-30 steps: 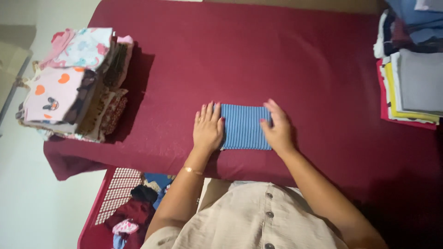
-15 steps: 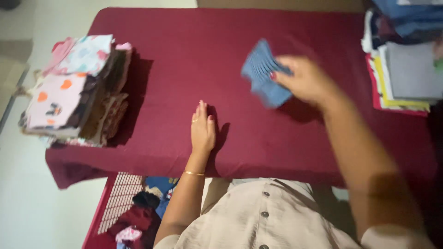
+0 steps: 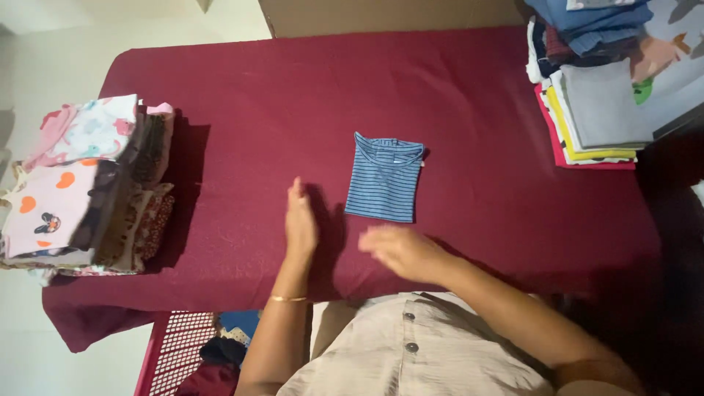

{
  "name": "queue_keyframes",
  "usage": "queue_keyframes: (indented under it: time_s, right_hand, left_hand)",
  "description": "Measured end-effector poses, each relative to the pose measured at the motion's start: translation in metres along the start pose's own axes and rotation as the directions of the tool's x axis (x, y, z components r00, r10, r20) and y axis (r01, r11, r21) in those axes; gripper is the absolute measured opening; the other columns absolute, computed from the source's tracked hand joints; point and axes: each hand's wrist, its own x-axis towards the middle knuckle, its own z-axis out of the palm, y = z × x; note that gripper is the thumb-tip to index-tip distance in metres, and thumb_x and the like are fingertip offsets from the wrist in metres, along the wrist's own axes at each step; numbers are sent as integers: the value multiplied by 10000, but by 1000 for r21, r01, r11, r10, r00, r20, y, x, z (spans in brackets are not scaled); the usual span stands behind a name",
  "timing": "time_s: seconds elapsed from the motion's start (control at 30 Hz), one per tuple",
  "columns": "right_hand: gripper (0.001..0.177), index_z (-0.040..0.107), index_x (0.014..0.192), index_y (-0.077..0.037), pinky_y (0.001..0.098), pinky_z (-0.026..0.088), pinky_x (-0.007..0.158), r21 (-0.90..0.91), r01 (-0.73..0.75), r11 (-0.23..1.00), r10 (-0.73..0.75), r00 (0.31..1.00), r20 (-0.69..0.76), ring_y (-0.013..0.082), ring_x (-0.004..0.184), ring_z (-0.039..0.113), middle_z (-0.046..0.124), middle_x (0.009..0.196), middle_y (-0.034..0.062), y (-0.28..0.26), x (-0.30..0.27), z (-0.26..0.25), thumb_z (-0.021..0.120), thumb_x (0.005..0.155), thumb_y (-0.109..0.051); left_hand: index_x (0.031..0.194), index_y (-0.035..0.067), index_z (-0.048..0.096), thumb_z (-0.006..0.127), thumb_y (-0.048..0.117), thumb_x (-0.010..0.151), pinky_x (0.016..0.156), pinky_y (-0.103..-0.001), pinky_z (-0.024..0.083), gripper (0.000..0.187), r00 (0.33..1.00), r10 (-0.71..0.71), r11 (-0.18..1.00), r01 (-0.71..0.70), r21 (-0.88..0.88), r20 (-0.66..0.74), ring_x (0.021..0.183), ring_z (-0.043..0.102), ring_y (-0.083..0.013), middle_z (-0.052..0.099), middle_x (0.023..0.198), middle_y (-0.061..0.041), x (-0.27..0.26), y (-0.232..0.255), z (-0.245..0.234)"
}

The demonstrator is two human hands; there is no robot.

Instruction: Folding several items of clothing and stacking them neatly.

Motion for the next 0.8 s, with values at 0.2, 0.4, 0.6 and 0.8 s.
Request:
queue_keyframes:
  time_s: [0.2,0.4,0.6,0.8]
  right_hand:
    - [376,602,1353,-11,515,251,1252,-314,-311,897,186,910,-371,327,1532,336,436,1599,167,85,40,4,527,1016,-158]
    - [651,335,1574,-52,621,98,1205,-467,-598,652,454,801,-390,287,1552,170,246,1673,124,125,73,-34,415,1015,-374]
    - [612,333,1577,-98,605,126,1212,-425,-735,528,570,678,-465,342,1547,175,257,1665,131,158,86,-58,401,1044,-393]
    - [481,525,1457,-36,488,428,1115,-67,-565,822,363,612,-702,349,1349,554,570,1469,194,177,49,-75,541,1017,-232]
  left_hand:
    - [1595,28,375,307,394,1100,1289,-492,196,619,856,379,846,-475,243,352,1567,281,-387,357,1663,-205,18,39,84]
    - [1580,74,350,301,566,1029,1244,-504,154,741,875,199,679,-448,582,441,1543,246,-348,306,1662,-172,45,36,113]
    - [1549,23,367,678,368,923,1148,-479,410,779,954,278,885,-300,356,112,1425,418,-423,259,1660,-319,58,46,99]
    - [1541,-3,322,794,259,848,971,-376,540,879,982,11,996,-28,88,187,1202,658,-315,629,1343,-202,53,-11,89]
